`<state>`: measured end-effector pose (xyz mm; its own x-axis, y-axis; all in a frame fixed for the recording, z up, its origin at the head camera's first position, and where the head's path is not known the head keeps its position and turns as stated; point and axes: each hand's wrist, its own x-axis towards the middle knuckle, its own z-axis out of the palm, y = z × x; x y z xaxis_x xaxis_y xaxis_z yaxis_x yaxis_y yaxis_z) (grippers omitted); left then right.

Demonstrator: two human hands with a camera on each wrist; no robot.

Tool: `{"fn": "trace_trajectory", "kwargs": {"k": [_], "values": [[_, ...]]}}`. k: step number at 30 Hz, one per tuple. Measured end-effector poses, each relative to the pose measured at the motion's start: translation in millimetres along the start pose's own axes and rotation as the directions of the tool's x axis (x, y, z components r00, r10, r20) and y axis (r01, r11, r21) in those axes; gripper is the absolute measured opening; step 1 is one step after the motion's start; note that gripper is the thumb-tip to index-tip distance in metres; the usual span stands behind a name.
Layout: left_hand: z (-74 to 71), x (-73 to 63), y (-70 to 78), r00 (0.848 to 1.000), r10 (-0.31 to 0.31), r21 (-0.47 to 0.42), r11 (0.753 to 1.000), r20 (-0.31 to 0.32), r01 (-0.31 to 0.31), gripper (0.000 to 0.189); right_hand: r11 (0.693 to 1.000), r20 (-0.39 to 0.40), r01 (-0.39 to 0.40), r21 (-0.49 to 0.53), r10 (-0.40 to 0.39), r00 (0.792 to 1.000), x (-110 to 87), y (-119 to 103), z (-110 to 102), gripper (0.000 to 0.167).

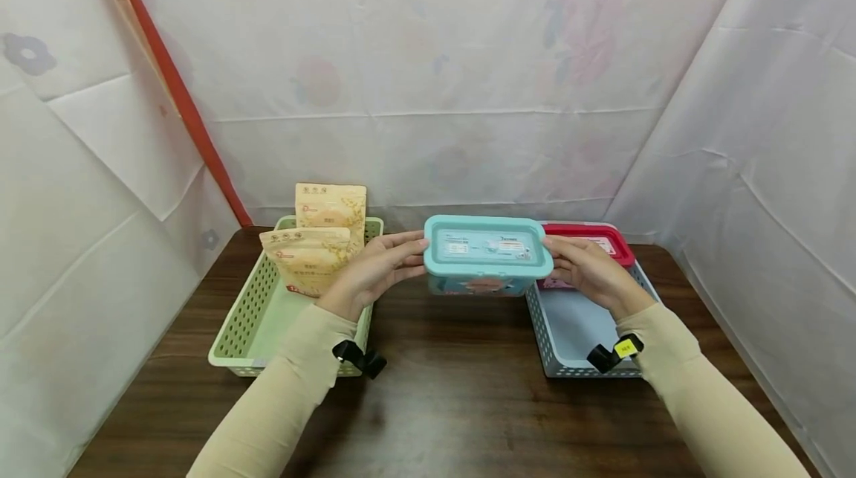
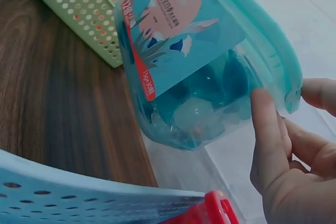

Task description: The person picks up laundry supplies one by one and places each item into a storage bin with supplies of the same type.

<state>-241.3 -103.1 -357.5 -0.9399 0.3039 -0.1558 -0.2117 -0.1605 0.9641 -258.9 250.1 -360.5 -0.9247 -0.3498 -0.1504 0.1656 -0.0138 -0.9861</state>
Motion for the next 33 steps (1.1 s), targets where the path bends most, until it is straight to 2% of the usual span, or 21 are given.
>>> {"fn": "trace_trajectory", "kwargs": {"k": [3,8,17,23,33], "values": [[5.6,3.0,-1.2,1.000,0.014,-0.027,1.000,0.017,-0.013,0.050,0.999,0.000,0.010,0.040,-0.010,1.000,-3.6,-1,-4,0.021],[21.0,8.8,-1.0,0.999,0.025,-0.061,0.998,0.040,-0.023,0.049,0.998,-0.004,0.025,0.066,-0.025,1.000,-11.5,-4,-17,0.024],[50.7,19.8,0.9,0.994,0.041,-0.082,0.996,0.105,-0.033,0.048,0.996,-0.091,0.021,0.086,-0.013,0.996,-30.4,-13,-41,0.025],[68.8,27.6,1.1,0.990,0.043,-0.090,0.995,0.137,-0.030,0.049,0.997,-0.096,0.039,0.074,-0.032,0.995,-44.2,-16,-58,0.027],[83.7,33.8,-1.8,0.987,0.037,-0.089,0.996,0.154,-0.023,0.050,0.998,-0.104,0.057,0.025,-0.054,0.993,-54.5,-15,-72,0.028]]}}
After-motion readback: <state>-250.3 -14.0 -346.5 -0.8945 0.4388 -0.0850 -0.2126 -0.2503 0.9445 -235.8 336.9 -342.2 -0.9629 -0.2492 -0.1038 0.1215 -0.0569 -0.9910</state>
